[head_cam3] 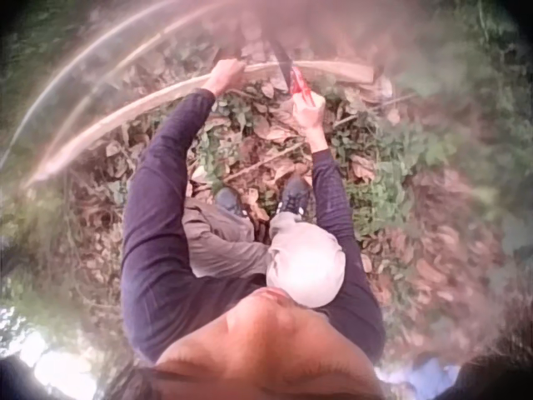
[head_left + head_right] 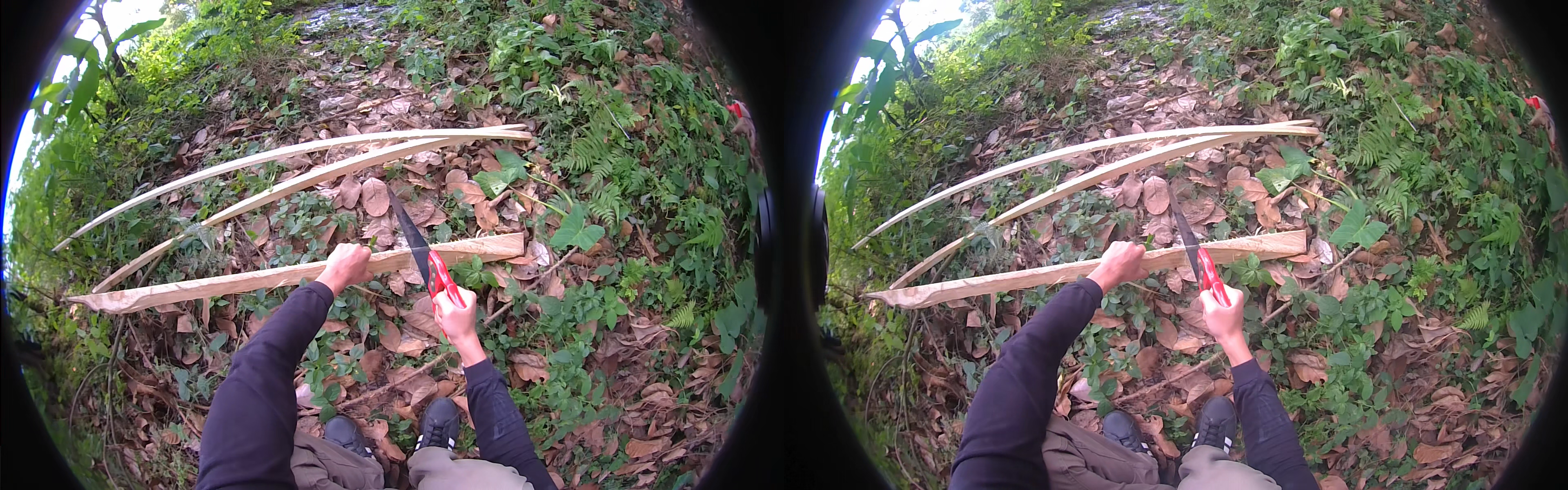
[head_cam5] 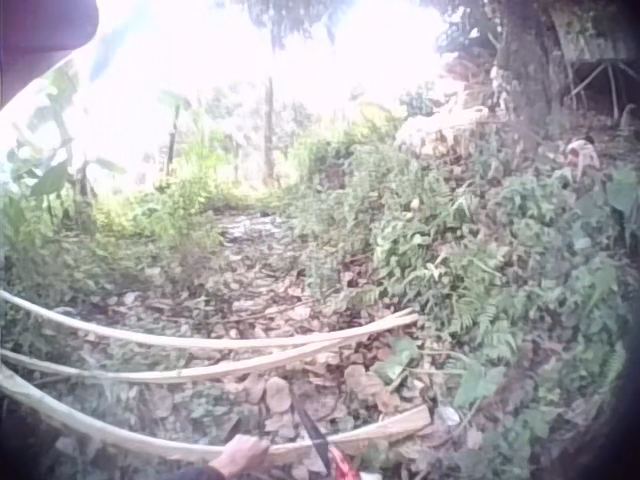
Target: The person uses a red folding saw to cut a long, thin piece of wood lying on the forest floor. They hold the wood steady with one hand while sawing with the other, creating a cut in the material.
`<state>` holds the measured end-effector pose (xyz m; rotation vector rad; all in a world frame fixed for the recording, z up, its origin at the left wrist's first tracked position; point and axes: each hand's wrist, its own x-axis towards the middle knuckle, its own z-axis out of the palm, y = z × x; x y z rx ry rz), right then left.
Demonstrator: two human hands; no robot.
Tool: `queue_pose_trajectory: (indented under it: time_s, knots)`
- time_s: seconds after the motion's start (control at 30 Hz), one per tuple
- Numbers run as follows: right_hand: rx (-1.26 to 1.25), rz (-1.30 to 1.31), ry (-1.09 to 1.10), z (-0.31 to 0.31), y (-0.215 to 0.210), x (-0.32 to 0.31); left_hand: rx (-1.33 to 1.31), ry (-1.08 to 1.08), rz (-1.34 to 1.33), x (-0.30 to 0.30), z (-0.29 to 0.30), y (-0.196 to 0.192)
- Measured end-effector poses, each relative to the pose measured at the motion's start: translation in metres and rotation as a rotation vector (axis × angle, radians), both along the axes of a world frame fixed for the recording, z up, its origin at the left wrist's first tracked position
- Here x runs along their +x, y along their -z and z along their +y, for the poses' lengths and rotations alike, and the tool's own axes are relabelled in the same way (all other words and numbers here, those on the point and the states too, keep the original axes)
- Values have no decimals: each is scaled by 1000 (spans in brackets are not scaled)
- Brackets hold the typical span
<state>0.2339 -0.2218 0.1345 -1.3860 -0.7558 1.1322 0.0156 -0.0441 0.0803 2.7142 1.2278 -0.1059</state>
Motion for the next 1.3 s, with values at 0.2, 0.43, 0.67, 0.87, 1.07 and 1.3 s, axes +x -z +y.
queue_pose_trajectory:
  time_s: [0.2,0.43,0.67,0.87,1.07,1.3]
  knots:
    - [28,-198,32,16,38,-14,-98,-169,96,3,13,6]
    - [51,-248,29,4,27,-17,87,-245,-112,6,-11,5]
    - [61,-360,-14,-67,18,-24,58,-235,-110,3,-10,10]
    - [-30,29,30,-79,17,-16,-9,-266,-62,9,-7,9]
    - [-15,-105,23,-73,37,-22,120,-426,-195,17,-9,36]
    - [3,-51,47,-32,38,-23,32,-447,-181,14,2,35]
